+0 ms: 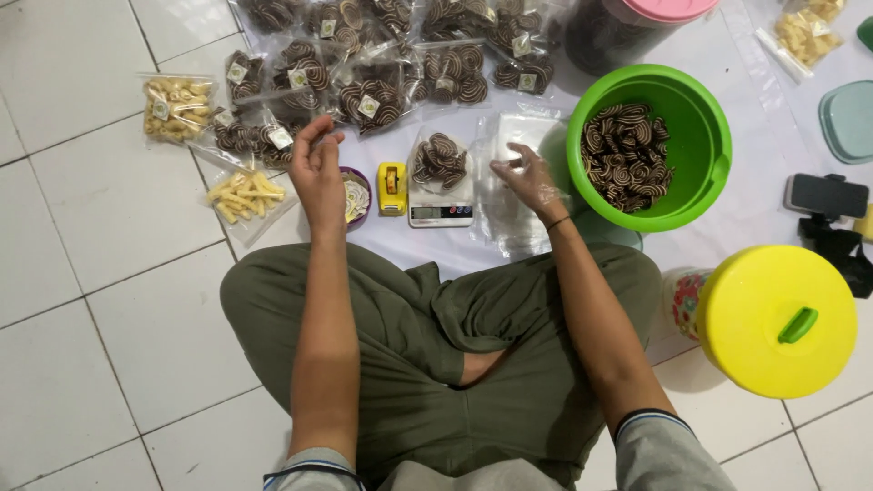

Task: Weighing and bagging chocolate cookies from a bowl into plastic bags on a digital scale.

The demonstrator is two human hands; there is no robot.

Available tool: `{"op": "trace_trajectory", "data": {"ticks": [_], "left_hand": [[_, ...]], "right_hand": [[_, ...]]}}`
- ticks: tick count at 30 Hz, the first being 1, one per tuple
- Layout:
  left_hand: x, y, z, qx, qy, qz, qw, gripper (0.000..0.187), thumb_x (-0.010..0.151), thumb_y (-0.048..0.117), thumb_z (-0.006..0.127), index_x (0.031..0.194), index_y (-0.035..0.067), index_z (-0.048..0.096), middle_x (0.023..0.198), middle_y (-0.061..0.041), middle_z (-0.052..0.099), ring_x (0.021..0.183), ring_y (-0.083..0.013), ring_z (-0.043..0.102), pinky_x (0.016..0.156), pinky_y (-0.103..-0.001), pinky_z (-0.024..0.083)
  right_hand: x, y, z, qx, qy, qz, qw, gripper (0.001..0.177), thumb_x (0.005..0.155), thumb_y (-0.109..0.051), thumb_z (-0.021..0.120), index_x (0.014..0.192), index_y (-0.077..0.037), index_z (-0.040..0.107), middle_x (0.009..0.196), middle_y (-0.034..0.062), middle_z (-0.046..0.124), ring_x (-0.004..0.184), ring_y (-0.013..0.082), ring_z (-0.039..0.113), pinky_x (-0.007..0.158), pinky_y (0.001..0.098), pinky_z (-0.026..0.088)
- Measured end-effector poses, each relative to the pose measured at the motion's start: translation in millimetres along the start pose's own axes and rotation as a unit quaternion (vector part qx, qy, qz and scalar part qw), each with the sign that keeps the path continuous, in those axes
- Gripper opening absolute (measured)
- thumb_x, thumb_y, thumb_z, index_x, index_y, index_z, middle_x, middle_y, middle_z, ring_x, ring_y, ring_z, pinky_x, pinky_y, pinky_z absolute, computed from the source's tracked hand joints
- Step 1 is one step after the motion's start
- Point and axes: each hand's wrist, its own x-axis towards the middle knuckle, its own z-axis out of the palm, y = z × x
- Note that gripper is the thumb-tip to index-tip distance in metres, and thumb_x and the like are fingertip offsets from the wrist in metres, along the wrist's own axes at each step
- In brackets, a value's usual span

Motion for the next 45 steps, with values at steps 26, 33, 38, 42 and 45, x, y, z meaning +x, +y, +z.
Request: {"op": "trace_trajectory", "data": {"ticks": [26, 33, 38, 42, 45], "left_hand": [[-7, -8, 10, 0.053, -0.041, -0.045, 0.997, 0.025, 0.1, 0.014, 0.061, 0.124, 0.012, 0.07, 0.119, -0.011, 0.068, 0.108, -0.0206, 0.071, 0.1, -0.035, 0.052], [-10, -16, 11, 0.11, -0.111, -0.068, 0.985, 0.03, 0.103, 0.015, 0.059, 0.131, 0.011, 0.065, 0.128, -0.018, 0.064, 0.117, -0.0327, 0.067, 0.102, -0.045, 0.05], [-18, -27, 23, 0.169, -0.197, -0.087, 0.962, 0.033, 0.101, 0.017, 0.06, 0.134, 0.012, 0.065, 0.129, -0.016, 0.063, 0.121, -0.0343, 0.065, 0.104, -0.044, 0.049], [-25, -46, 29, 0.218, -0.273, -0.088, 0.933, 0.042, 0.096, 0.01, 0.062, 0.138, 0.012, 0.063, 0.134, -0.02, 0.059, 0.126, -0.0403, 0.061, 0.106, -0.051, 0.048], [-29, -56, 30, 0.286, -0.316, -0.046, 0.904, 0.048, 0.094, 0.01, 0.058, 0.142, 0.015, 0.06, 0.135, -0.017, 0.058, 0.124, -0.0405, 0.061, 0.105, -0.056, 0.046]], "right_hand": [[10, -120, 21, 0.037, 0.067, -0.124, 0.989, 0.015, 0.094, -0.023, 0.073, 0.09, -0.008, 0.074, 0.059, 0.0073, 0.061, 0.049, 0.0135, 0.057, 0.047, 0.0259, 0.048], [21, -28, 22, 0.013, 0.092, -0.044, 0.995, 0.024, 0.096, -0.033, 0.072, 0.096, -0.01, 0.077, 0.071, 0.0137, 0.07, 0.054, 0.017, 0.067, 0.044, 0.0303, 0.051], [0, -50, 4, 0.048, 0.05, -0.02, 0.997, 0.032, 0.096, -0.03, 0.075, 0.114, -0.003, 0.073, 0.093, 0.0214, 0.072, 0.069, 0.022, 0.073, 0.047, 0.0276, 0.057], [-7, -55, -3, 0.057, 0.046, -0.016, 0.997, 0.033, 0.096, -0.02, 0.072, 0.125, -0.003, 0.07, 0.106, 0.0263, 0.07, 0.078, 0.0262, 0.074, 0.051, 0.0285, 0.06], [-4, -43, -4, 0.074, 0.049, -0.031, 0.996, 0.037, 0.096, -0.019, 0.071, 0.129, -0.003, 0.068, 0.11, 0.03, 0.068, 0.081, 0.0301, 0.073, 0.055, 0.0344, 0.063]]}}
